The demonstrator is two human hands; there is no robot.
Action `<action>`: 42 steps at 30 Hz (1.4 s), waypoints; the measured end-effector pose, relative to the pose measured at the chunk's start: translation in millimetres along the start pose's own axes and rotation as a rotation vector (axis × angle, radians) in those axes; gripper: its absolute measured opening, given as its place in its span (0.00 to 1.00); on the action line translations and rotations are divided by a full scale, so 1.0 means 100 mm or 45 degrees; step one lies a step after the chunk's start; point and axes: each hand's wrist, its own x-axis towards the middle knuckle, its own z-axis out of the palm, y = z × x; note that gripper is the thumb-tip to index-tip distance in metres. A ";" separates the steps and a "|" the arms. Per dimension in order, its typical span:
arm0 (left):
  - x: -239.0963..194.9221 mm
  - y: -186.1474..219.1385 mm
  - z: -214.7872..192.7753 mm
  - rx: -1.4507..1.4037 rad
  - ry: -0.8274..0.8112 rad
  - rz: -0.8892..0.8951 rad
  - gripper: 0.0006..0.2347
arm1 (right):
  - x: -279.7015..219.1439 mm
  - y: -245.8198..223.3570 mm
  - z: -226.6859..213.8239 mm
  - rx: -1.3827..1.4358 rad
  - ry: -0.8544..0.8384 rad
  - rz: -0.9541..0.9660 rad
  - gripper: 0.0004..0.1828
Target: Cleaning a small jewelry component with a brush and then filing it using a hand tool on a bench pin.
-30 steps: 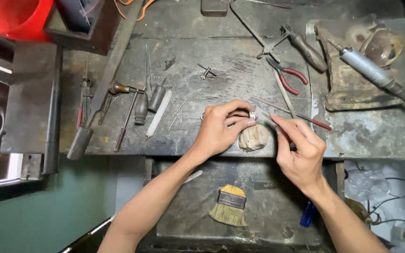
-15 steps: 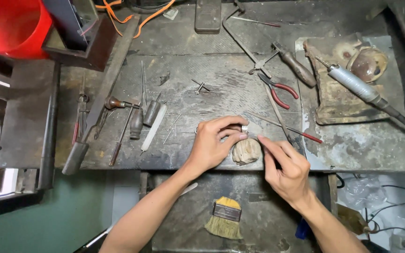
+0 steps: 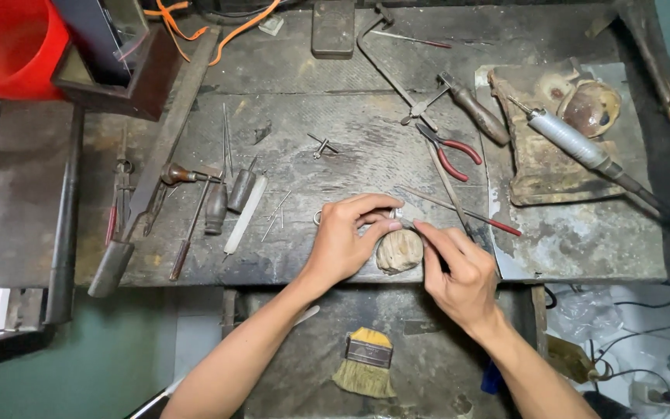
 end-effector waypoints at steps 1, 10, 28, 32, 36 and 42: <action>0.00 -0.01 0.00 0.001 -0.007 -0.001 0.10 | 0.02 -0.01 -0.01 -0.001 0.004 0.006 0.13; 0.05 0.02 -0.04 0.085 -0.056 0.031 0.08 | 0.11 -0.03 -0.05 0.069 -0.046 0.080 0.12; 0.03 0.01 -0.05 0.181 -0.069 0.106 0.07 | 0.13 -0.05 -0.04 0.173 -0.029 0.085 0.12; 0.03 0.00 -0.05 0.209 -0.063 0.128 0.06 | 0.13 -0.06 -0.04 0.179 -0.037 0.087 0.13; 0.02 0.01 -0.04 0.214 -0.053 0.141 0.07 | 0.14 -0.05 -0.04 0.161 -0.046 0.087 0.12; 0.02 0.02 -0.04 0.229 -0.040 0.146 0.07 | 0.16 -0.05 -0.05 0.114 -0.042 0.057 0.11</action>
